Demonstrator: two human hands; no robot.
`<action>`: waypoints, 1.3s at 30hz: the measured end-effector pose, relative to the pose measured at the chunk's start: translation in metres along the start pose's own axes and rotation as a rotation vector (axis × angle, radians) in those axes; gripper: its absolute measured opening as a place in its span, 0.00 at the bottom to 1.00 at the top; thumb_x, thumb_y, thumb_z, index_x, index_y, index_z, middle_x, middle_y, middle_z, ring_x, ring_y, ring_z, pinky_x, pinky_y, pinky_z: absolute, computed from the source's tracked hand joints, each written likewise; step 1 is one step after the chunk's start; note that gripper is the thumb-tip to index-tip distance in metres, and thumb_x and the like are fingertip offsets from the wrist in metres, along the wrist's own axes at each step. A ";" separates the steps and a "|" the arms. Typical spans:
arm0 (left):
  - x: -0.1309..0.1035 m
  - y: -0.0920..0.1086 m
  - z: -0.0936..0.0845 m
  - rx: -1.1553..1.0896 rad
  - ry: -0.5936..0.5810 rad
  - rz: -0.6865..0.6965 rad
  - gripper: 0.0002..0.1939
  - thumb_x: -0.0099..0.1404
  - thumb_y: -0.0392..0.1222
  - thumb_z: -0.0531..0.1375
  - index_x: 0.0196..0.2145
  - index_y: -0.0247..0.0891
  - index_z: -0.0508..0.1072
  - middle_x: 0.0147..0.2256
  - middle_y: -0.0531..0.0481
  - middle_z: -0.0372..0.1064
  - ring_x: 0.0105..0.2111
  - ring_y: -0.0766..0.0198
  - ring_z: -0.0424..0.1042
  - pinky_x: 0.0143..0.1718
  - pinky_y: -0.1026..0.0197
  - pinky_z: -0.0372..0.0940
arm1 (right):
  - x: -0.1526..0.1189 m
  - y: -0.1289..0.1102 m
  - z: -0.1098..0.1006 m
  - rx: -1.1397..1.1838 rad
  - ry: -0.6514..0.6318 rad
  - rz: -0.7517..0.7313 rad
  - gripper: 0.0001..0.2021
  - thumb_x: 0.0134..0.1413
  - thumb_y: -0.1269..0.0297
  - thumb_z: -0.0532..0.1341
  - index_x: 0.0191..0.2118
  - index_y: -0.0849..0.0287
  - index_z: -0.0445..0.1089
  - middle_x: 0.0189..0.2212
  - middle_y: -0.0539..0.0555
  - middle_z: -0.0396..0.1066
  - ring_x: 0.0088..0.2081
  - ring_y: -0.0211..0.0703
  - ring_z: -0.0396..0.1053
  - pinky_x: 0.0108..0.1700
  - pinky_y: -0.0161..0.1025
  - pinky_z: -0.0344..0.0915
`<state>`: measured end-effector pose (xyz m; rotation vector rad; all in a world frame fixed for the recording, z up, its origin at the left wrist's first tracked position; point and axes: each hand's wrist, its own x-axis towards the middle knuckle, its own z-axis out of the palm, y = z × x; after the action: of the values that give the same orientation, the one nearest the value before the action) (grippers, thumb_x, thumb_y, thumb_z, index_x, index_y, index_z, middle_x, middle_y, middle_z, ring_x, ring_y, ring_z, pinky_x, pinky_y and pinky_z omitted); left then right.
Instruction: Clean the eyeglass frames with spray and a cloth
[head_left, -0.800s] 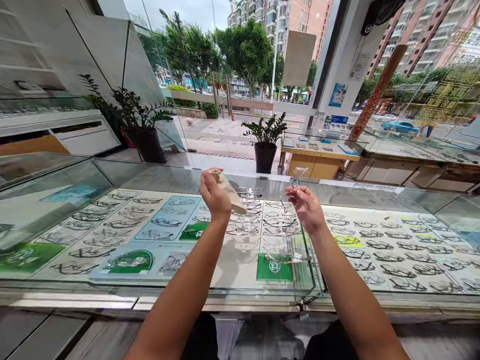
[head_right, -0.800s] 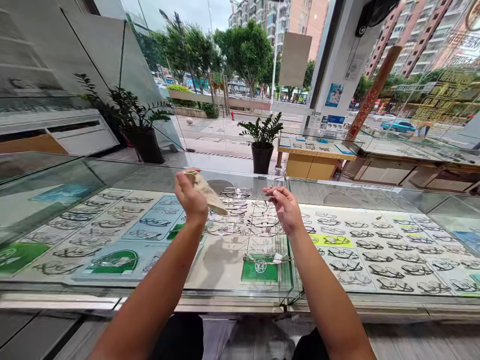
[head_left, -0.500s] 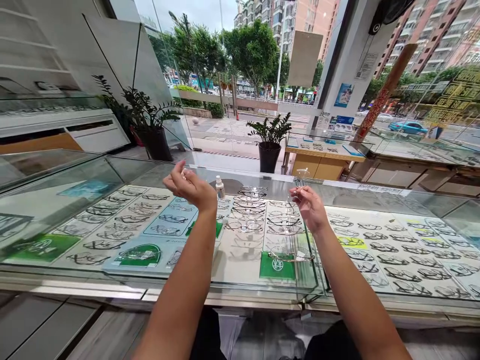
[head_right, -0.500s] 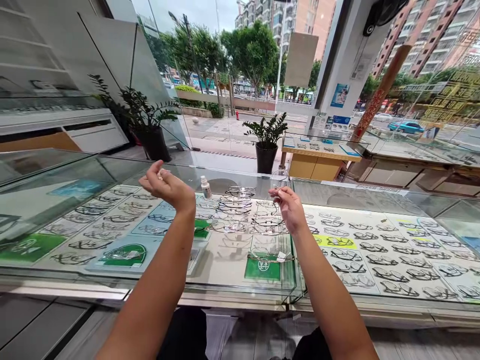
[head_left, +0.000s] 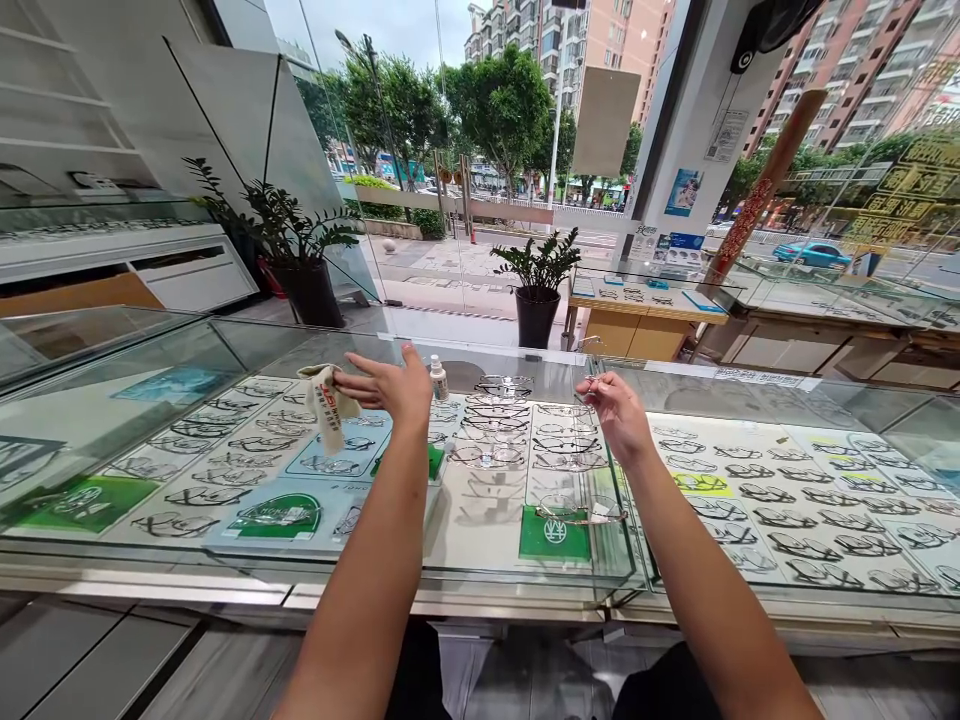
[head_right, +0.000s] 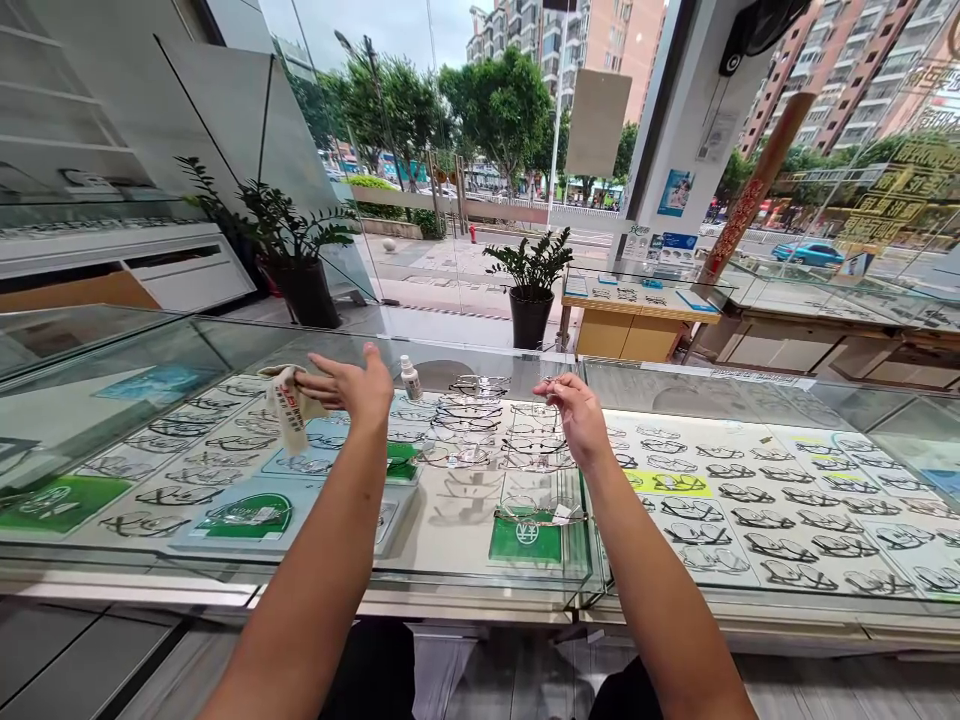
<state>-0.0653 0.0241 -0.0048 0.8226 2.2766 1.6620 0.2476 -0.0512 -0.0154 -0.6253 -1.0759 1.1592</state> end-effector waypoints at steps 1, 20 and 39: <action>-0.001 0.001 -0.001 -0.011 0.008 0.000 0.50 0.72 0.58 0.58 0.76 0.32 0.36 0.76 0.23 0.20 0.76 0.32 0.24 0.73 0.30 0.33 | 0.000 -0.001 0.001 -0.008 0.001 -0.001 0.04 0.55 0.61 0.66 0.31 0.53 0.75 0.34 0.52 0.79 0.41 0.46 0.74 0.43 0.42 0.65; -0.021 0.010 -0.016 -0.205 0.311 0.260 0.37 0.66 0.37 0.59 0.68 0.33 0.49 0.73 0.26 0.35 0.75 0.43 0.37 0.74 0.43 0.37 | -0.001 -0.005 0.003 0.012 0.007 0.038 0.06 0.52 0.60 0.68 0.30 0.53 0.73 0.31 0.51 0.76 0.39 0.45 0.73 0.41 0.41 0.64; -0.028 0.016 -0.021 -0.217 0.407 0.300 0.23 0.62 0.35 0.56 0.54 0.39 0.55 0.60 0.32 0.51 0.65 0.43 0.53 0.71 0.38 0.44 | -0.002 -0.002 0.001 0.004 -0.015 0.037 0.04 0.55 0.61 0.67 0.31 0.53 0.74 0.32 0.51 0.79 0.37 0.44 0.71 0.40 0.41 0.63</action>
<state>-0.0471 -0.0047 0.0126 0.8730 2.2366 2.3530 0.2471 -0.0539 -0.0137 -0.6363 -1.0782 1.2001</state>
